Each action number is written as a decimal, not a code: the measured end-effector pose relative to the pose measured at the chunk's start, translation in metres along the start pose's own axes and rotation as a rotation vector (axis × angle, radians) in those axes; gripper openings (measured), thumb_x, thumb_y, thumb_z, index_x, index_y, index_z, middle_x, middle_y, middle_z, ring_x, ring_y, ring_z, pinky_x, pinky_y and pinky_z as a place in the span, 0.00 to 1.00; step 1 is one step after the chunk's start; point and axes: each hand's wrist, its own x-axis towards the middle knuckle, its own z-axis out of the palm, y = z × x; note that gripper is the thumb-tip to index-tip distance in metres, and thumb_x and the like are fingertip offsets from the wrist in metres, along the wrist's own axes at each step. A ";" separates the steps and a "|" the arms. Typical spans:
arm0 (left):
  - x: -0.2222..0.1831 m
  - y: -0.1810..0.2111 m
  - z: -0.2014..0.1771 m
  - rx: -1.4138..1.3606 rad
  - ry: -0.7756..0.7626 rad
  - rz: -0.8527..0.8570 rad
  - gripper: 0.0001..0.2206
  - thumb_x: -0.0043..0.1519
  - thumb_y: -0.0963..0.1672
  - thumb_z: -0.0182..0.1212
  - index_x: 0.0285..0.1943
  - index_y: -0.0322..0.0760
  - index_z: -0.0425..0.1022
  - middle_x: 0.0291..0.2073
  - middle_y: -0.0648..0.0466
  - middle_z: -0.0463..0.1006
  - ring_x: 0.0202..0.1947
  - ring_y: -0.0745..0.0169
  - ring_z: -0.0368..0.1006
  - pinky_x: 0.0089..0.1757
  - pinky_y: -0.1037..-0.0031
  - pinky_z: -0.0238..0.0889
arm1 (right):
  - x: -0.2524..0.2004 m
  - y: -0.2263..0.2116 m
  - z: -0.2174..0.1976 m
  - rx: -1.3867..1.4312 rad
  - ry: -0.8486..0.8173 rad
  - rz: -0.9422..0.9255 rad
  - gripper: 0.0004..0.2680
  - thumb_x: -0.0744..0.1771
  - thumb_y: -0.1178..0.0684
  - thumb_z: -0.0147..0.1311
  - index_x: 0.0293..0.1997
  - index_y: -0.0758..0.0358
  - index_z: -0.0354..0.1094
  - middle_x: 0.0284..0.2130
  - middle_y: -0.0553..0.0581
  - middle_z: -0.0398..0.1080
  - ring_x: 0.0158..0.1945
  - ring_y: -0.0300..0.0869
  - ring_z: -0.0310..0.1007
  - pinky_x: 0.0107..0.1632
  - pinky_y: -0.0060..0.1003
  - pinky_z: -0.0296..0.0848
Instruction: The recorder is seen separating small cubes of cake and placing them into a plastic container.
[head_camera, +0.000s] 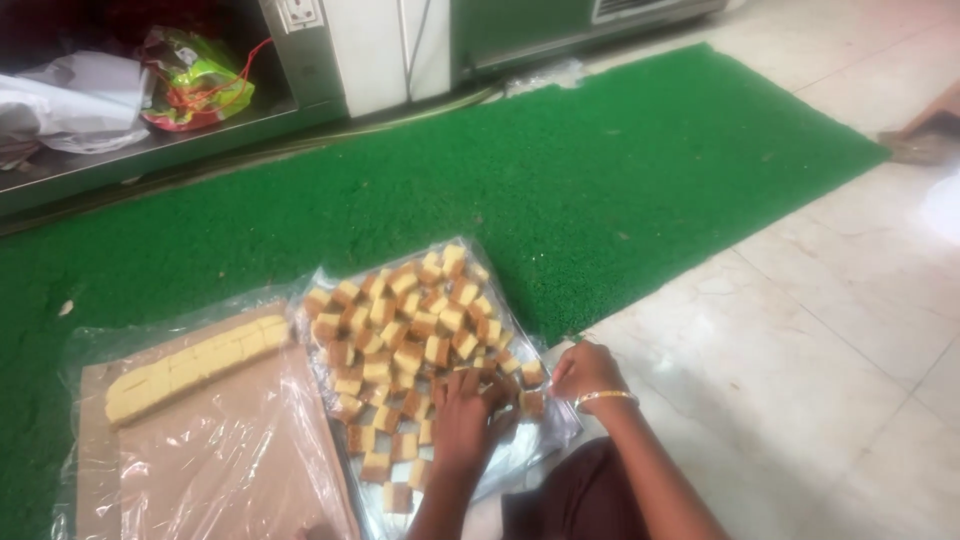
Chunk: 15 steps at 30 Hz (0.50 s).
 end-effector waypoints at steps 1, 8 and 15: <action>0.000 0.002 0.001 0.034 0.010 -0.002 0.09 0.47 0.46 0.76 0.36 0.48 0.87 0.51 0.57 0.77 0.55 0.55 0.66 0.61 0.46 0.44 | -0.003 -0.005 0.000 -0.041 -0.038 -0.008 0.07 0.56 0.59 0.73 0.28 0.62 0.78 0.31 0.58 0.80 0.38 0.43 0.81 0.46 0.34 0.78; 0.001 0.005 0.002 0.077 -0.018 -0.026 0.14 0.46 0.46 0.77 0.40 0.45 0.83 0.52 0.53 0.74 0.57 0.51 0.65 0.59 0.50 0.49 | 0.008 0.013 0.027 -0.039 -0.132 -0.174 0.14 0.53 0.63 0.72 0.38 0.56 0.77 0.36 0.52 0.78 0.40 0.41 0.81 0.43 0.38 0.82; -0.004 0.006 -0.009 -0.028 -0.061 -0.045 0.22 0.40 0.50 0.81 0.44 0.50 0.84 0.58 0.56 0.73 0.61 0.52 0.63 0.59 0.51 0.47 | -0.022 -0.019 0.016 -0.130 -0.184 -0.404 0.18 0.51 0.63 0.75 0.37 0.58 0.72 0.38 0.55 0.73 0.46 0.46 0.75 0.49 0.40 0.75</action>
